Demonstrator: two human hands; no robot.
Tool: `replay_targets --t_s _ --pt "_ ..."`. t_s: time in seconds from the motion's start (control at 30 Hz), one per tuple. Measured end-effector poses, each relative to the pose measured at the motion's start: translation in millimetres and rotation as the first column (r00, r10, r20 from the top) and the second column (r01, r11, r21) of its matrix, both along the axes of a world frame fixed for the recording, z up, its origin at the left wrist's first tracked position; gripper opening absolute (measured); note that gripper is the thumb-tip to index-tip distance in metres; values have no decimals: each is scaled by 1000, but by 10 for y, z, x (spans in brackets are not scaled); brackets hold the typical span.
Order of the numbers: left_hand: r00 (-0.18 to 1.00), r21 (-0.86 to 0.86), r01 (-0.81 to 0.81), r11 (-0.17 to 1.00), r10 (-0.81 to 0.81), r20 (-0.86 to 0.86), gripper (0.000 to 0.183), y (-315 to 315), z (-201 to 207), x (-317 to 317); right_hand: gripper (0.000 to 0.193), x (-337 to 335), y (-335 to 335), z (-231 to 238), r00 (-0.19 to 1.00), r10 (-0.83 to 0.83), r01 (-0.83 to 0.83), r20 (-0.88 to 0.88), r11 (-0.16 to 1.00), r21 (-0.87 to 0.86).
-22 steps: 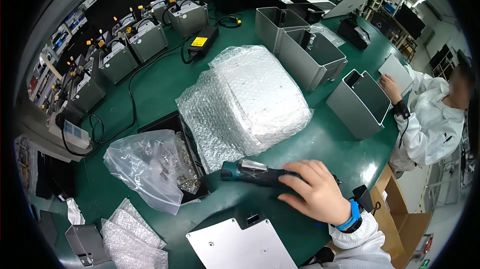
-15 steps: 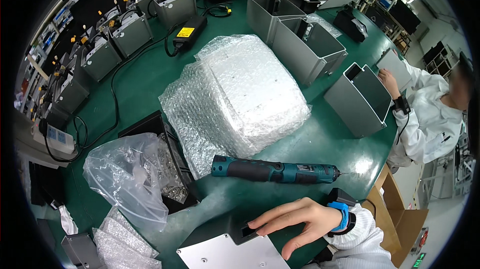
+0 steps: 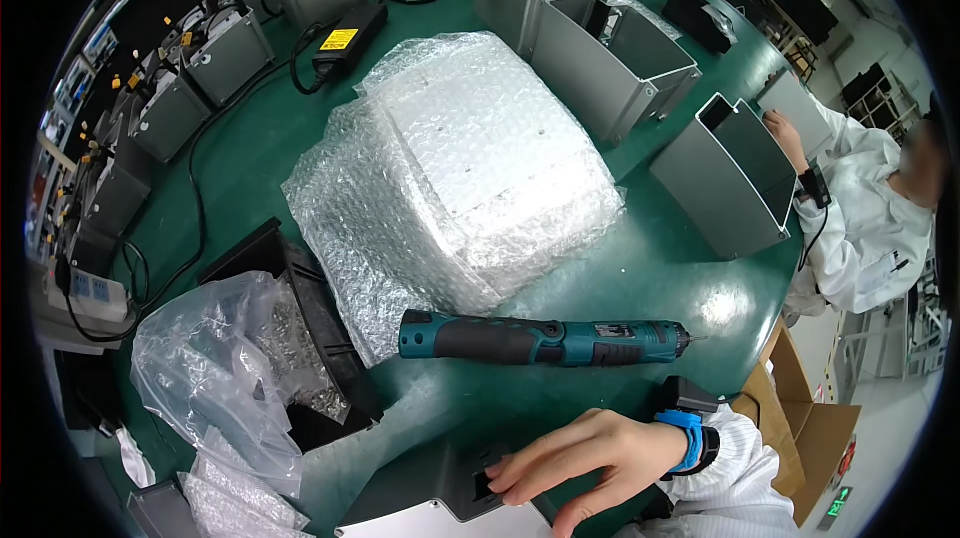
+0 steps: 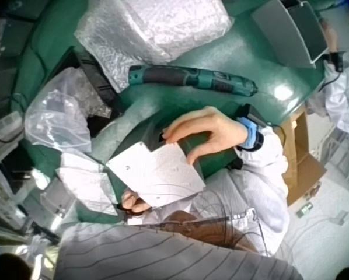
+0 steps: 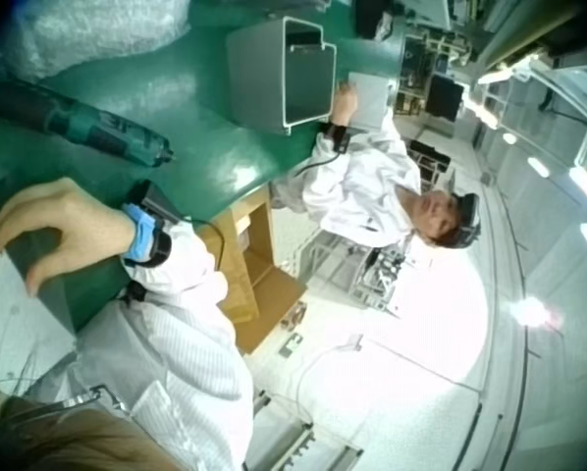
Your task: Use an electric screwdriver to fasten a metal plate onto a metal component housing.
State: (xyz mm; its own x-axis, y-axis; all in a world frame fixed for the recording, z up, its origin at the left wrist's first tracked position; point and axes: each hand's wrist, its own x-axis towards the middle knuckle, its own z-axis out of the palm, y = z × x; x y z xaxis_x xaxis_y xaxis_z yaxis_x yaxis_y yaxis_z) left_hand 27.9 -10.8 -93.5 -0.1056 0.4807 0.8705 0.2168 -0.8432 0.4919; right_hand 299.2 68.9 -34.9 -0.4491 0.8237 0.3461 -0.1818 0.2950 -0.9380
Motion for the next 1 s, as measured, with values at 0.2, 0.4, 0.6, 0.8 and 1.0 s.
replay_targets --t_s 0.2,0.4,0.6,0.8,1.0 --pt "1000 -22 19 1000 -19 -18 41 44 21 -73 41 -24 41 31 1000 2 -2 -12 1000 8" --pt "999 -48 45 998 -46 -18 41 62 -10 -69 41 -15 16 3 1000 -9 9 1 1000 7" --pt "998 -60 56 997 -58 -35 40 8 6 -116 40 -28 27 35 1000 5 -5 4 1000 7" --pt "996 -100 83 991 -85 -13 40 -25 -88 -135 39 1 10 -7 1000 0 1 21 1000 -23" --pt "996 -123 68 990 -73 -44 39 -29 -2 -212 37 -11 40 84 1000 21 -20 19 999 -46"
